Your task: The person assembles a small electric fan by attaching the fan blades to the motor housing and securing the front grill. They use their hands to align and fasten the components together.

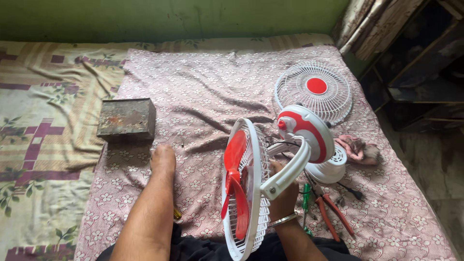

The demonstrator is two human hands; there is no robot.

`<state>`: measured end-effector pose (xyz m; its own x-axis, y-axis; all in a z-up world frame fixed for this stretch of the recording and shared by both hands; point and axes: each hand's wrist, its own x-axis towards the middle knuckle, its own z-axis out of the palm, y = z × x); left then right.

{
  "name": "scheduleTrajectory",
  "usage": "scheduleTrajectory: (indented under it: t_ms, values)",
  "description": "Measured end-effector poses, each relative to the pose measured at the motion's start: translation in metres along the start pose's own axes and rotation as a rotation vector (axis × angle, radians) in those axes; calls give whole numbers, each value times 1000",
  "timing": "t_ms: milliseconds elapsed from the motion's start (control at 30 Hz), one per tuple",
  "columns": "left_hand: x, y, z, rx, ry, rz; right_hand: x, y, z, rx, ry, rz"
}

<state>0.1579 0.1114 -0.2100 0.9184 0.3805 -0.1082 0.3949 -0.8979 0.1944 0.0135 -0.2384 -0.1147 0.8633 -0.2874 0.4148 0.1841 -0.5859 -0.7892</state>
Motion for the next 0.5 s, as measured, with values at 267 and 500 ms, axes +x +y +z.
scheduleTrajectory:
  t_ms: [267, 500]
  values:
    - [-57, 61, -97, -476, -117, 118, 3, -14, -4, 105, 9, -44]
    - [-195, 127, -160, -1426, 314, 678, 12, -24, -7, -137, -66, -292]
